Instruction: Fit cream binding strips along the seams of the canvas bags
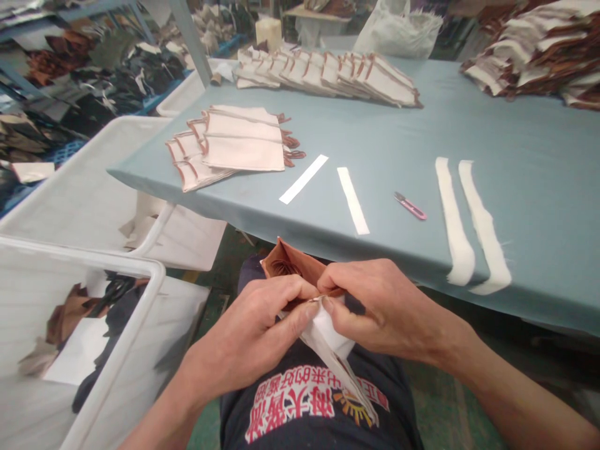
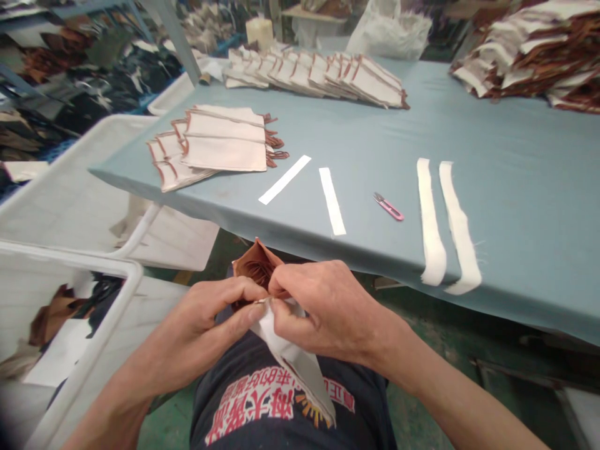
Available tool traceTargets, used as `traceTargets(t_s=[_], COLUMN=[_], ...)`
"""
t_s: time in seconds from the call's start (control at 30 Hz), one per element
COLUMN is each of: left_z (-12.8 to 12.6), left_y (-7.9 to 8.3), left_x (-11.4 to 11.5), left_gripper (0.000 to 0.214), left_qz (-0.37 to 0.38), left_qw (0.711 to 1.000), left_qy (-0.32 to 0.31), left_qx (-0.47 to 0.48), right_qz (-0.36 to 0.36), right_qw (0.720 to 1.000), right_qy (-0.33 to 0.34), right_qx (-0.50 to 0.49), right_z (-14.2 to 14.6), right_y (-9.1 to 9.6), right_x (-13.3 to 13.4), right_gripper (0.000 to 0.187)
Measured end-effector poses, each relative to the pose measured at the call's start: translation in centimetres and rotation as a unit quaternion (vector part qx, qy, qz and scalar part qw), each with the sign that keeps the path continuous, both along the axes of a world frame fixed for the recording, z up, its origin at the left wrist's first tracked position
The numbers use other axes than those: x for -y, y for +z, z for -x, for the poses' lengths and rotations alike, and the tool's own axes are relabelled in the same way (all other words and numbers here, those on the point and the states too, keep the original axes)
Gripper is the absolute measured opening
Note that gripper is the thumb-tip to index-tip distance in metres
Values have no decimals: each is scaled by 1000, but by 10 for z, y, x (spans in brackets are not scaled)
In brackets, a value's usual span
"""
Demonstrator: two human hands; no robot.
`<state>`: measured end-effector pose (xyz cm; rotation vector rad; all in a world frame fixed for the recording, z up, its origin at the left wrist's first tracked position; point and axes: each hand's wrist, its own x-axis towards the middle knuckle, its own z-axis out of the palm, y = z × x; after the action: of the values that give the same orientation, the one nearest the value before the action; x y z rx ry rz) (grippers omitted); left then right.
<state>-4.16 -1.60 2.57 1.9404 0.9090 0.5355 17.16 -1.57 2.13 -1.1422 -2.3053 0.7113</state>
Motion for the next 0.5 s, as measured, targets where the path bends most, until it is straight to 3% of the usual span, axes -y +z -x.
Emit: traceTargets(t_s=[0.1,0.17,0.33,0.5], left_z=[-2,-3,-4,-1], left_y=[-3,-4,0,8], left_x=[1,0,-4,-9], left_gripper=[16,15,13,12], left_qz=[-51,-67,-86,-181], left_qw=[998,997,995,982], left_qy=[8,19,49,55], left_qx=[-28,-30,-5,-14], right_qz=[-71,-78,48,129], right_qw=[996,995,998,990], right_qy=[-25,-34,-31,-27], right_qx=[45,51,0,-53], right_z=[1,2,3,6], right_y=[-6,-6,11,21], right_x=[1,0,-8,-19], right_gripper=[20,23,12,13])
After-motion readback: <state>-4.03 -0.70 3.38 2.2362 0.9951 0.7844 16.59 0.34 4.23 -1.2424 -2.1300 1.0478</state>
